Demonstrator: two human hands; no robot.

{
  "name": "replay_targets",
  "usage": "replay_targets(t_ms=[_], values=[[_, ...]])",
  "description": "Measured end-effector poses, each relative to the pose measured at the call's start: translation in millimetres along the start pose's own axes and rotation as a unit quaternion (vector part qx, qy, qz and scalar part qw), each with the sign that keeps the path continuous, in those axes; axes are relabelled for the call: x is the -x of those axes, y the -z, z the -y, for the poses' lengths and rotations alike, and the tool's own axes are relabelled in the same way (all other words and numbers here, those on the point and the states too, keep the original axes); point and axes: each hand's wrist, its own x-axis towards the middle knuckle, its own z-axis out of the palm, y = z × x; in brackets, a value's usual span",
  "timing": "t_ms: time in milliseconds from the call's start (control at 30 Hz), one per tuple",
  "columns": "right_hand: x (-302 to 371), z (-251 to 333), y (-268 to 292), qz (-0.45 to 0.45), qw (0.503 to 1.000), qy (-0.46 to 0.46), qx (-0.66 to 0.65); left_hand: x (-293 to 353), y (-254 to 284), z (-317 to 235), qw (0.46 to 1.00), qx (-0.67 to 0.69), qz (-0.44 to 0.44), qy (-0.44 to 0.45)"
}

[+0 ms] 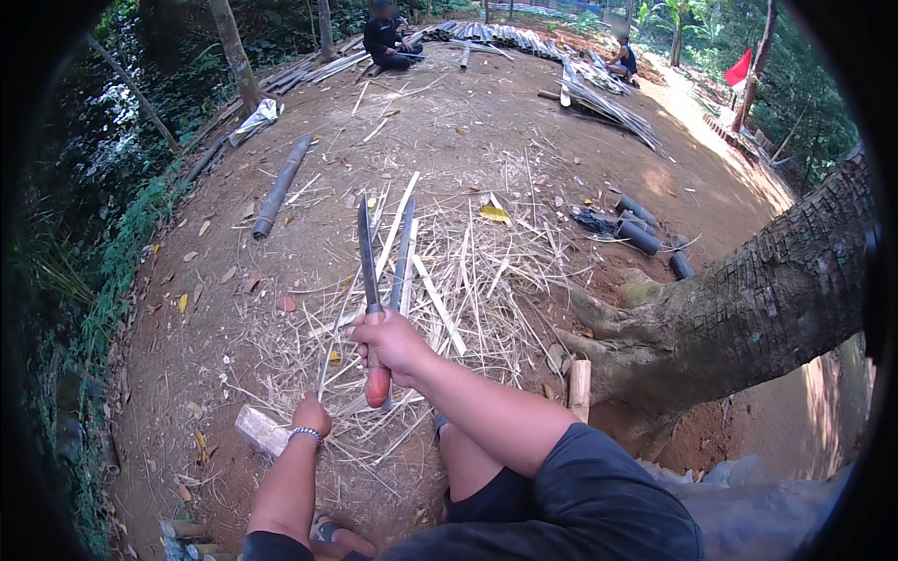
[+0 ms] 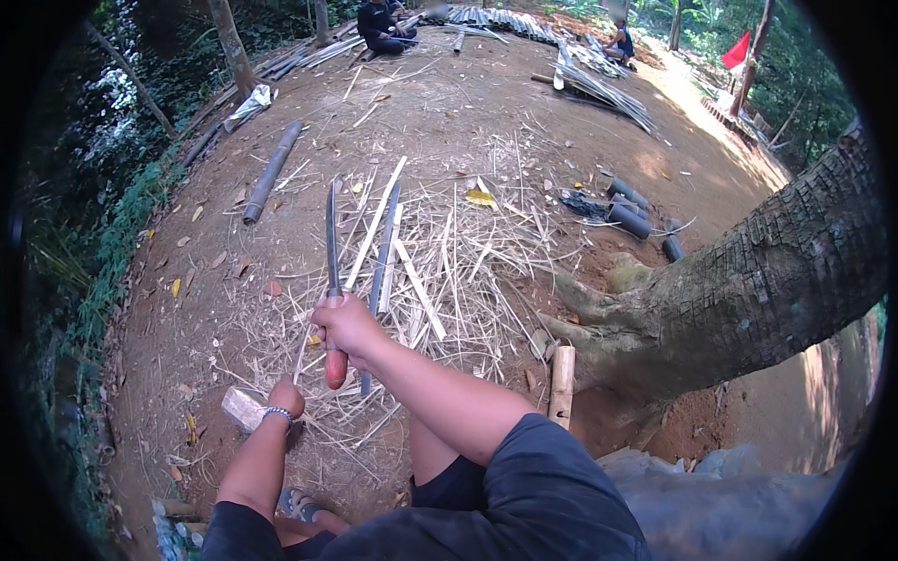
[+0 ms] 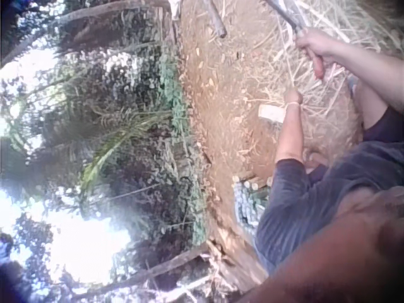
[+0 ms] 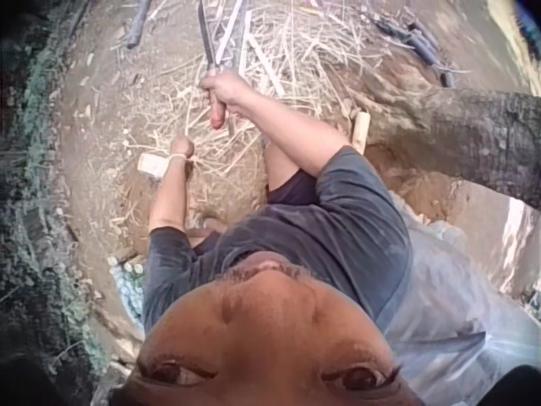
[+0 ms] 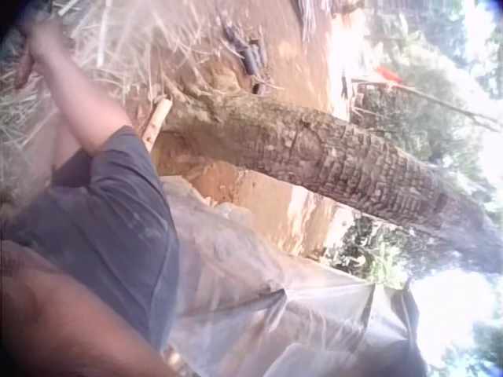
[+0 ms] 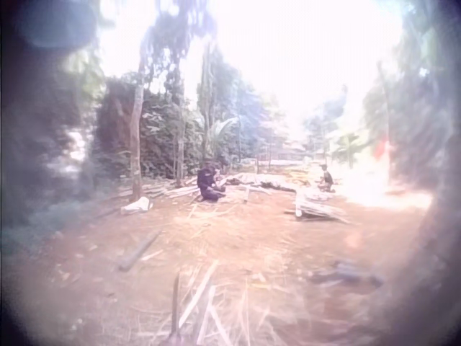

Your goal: The person shaves a long bamboo strip with a machete while holding it against a wooden block, working in an outdoor manufacturing area.

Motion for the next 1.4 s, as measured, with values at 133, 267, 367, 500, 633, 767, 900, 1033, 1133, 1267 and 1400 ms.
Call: replay_targets(t_ms=[133, 267, 367, 500, 633, 767, 900, 1033, 1133, 1267, 1400], values=[[4, -8, -34, 0.042, 0.999, 0.011, -0.008, -9, 43, 81, 0.993, 0.074, 0.032, -0.085], [8, -15, -17, 0.03, 0.999, 0.008, 0.016, 68, 88, 42, 0.78, 0.575, 0.226, 0.1], [21, -13, -39, 0.035, 0.999, 0.009, 0.02, 122, 94, 75, 0.71, 0.659, 0.219, 0.116], [16, -27, -38, 0.029, 0.999, 0.007, 0.041, 189, 65, 84, 0.627, 0.747, 0.189, 0.115], [5, -48, -57, -0.001, 1.0, 0.019, 0.015, 212, 32, 69, 0.54, 0.821, 0.145, 0.112], [4, -60, -73, 0.012, 0.999, -0.031, -0.011, 190, 37, 38, 0.496, 0.847, 0.157, 0.111], [15, -64, -89, 0.039, 0.995, -0.088, -0.026, 178, 34, 33, 0.562, 0.809, 0.146, 0.09], [26, -86, -97, 0.051, 0.996, -0.069, 0.004, 189, 36, 39, 0.645, 0.754, 0.117, 0.049], [16, -111, -86, 0.023, 0.995, -0.082, 0.049, 186, 34, 44, 0.703, 0.707, 0.075, 0.012], [-16, -126, -96, 0.034, 0.991, -0.121, 0.048, 179, 31, 50, 0.725, 0.687, 0.016, -0.053], [-40, -121, -102, 0.061, 0.993, -0.09, 0.051, 169, 45, 46, 0.759, 0.64, -0.051, -0.109]])
